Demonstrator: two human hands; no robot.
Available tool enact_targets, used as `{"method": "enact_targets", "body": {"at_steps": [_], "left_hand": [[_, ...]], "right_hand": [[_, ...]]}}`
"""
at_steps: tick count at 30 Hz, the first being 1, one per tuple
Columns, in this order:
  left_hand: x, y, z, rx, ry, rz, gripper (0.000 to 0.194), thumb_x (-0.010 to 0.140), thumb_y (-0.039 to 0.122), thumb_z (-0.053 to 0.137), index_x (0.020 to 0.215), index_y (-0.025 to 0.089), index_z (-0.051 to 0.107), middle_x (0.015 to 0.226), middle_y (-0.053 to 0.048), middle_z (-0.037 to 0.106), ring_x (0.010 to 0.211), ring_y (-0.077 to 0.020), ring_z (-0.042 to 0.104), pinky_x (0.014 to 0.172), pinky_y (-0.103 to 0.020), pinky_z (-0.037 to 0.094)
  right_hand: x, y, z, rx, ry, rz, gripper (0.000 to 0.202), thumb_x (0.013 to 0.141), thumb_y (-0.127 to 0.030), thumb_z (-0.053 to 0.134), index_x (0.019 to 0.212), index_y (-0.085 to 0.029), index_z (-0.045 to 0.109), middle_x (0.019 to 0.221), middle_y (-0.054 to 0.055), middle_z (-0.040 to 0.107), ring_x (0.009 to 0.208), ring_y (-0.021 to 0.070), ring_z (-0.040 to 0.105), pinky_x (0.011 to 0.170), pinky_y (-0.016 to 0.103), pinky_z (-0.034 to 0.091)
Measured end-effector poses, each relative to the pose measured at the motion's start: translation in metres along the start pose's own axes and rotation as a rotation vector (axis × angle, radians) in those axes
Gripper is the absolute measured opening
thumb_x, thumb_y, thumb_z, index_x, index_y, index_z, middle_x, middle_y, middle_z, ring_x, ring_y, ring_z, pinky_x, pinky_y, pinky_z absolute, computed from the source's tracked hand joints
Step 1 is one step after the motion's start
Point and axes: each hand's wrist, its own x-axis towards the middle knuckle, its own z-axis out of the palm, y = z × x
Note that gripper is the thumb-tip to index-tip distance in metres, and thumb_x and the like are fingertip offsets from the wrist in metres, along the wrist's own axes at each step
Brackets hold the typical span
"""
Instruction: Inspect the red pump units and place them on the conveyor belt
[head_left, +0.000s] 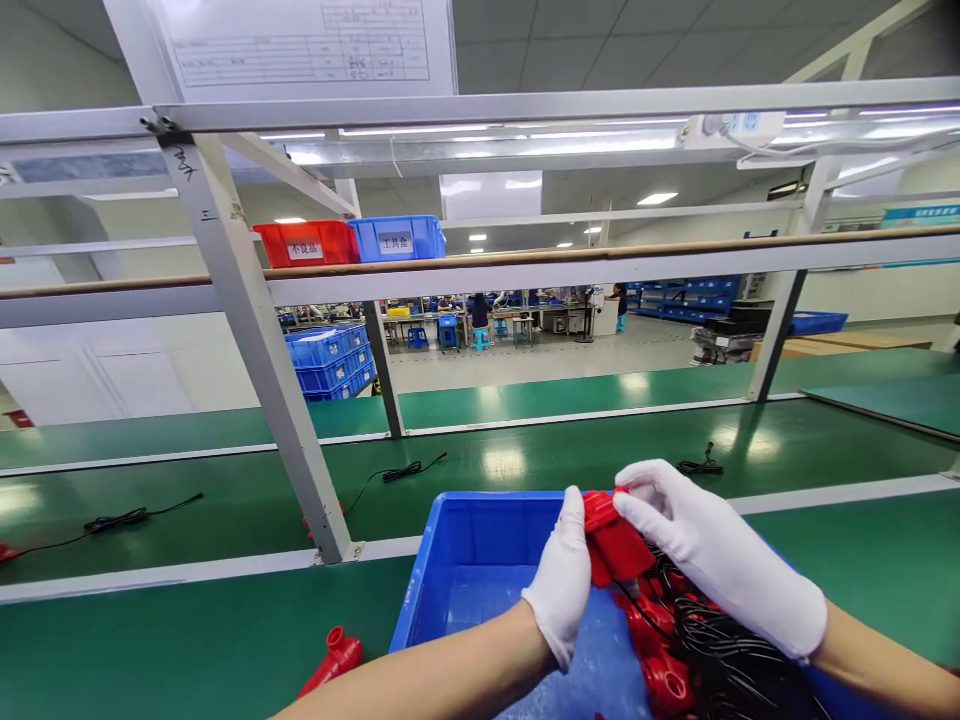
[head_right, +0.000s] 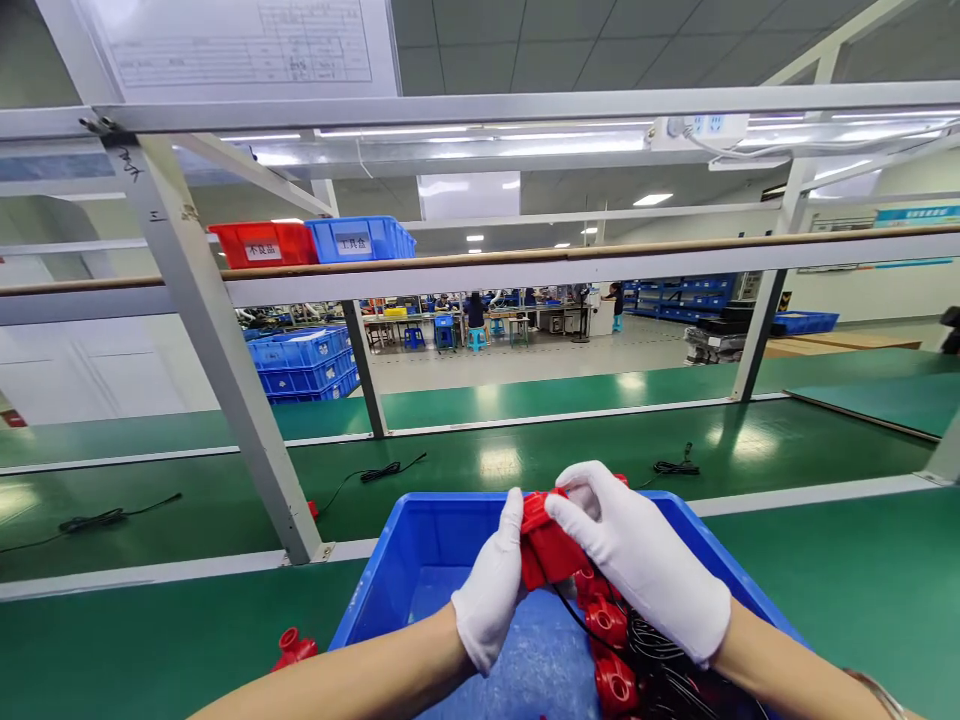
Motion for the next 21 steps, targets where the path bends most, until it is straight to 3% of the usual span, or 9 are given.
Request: {"method": "enact_targets", "body": {"at_steps": [5, 10, 16, 21], "left_hand": [[-0.003, 0.0, 0.007, -0.252, 0.056, -0.026, 0.07, 0.091, 0.072, 0.038, 0.117, 0.011, 0.061, 0.113, -0.011, 0.066, 0.112, -0.0261, 0.058, 0.107, -0.04, 0.038], [0.0, -0.002, -0.004, -0.46, -0.021, -0.081, 0.062, 0.087, 0.071, 0.049, 0.098, 0.012, 0.064, 0.096, -0.009, 0.068, 0.102, -0.0259, 0.061, 0.101, -0.038, 0.042], [-0.004, 0.004, -0.006, -0.583, -0.168, -0.154, 0.054, 0.078, 0.072, 0.06, 0.078, 0.018, 0.054, 0.067, 0.0, 0.058, 0.083, -0.0222, 0.062, 0.091, -0.035, 0.045], [-0.011, 0.01, -0.002, -0.384, -0.169, -0.144, 0.062, 0.082, 0.078, 0.045, 0.078, 0.017, 0.053, 0.075, -0.002, 0.058, 0.078, -0.0203, 0.058, 0.084, -0.033, 0.045]], "right_hand": [[-0.008, 0.013, 0.017, -0.048, -0.111, 0.009, 0.049, 0.088, -0.051, 0.055, 0.125, -0.021, 0.045, 0.11, 0.009, 0.067, 0.098, 0.0255, 0.066, 0.088, 0.039, 0.052], [-0.017, 0.014, 0.029, -0.068, -0.074, -0.056, 0.064, 0.084, -0.041, 0.06, 0.14, -0.02, 0.038, 0.134, 0.012, 0.056, 0.118, 0.0261, 0.058, 0.101, 0.042, 0.048], [-0.037, 0.017, 0.033, -0.192, 0.027, -0.292, 0.074, 0.08, -0.036, 0.066, 0.145, -0.028, 0.033, 0.133, 0.009, 0.057, 0.113, 0.026, 0.062, 0.091, 0.038, 0.056], [-0.046, 0.017, 0.029, -0.25, 0.052, -0.368, 0.076, 0.08, -0.039, 0.068, 0.145, -0.031, 0.03, 0.125, 0.006, 0.063, 0.102, 0.0222, 0.067, 0.081, 0.032, 0.06]]}}
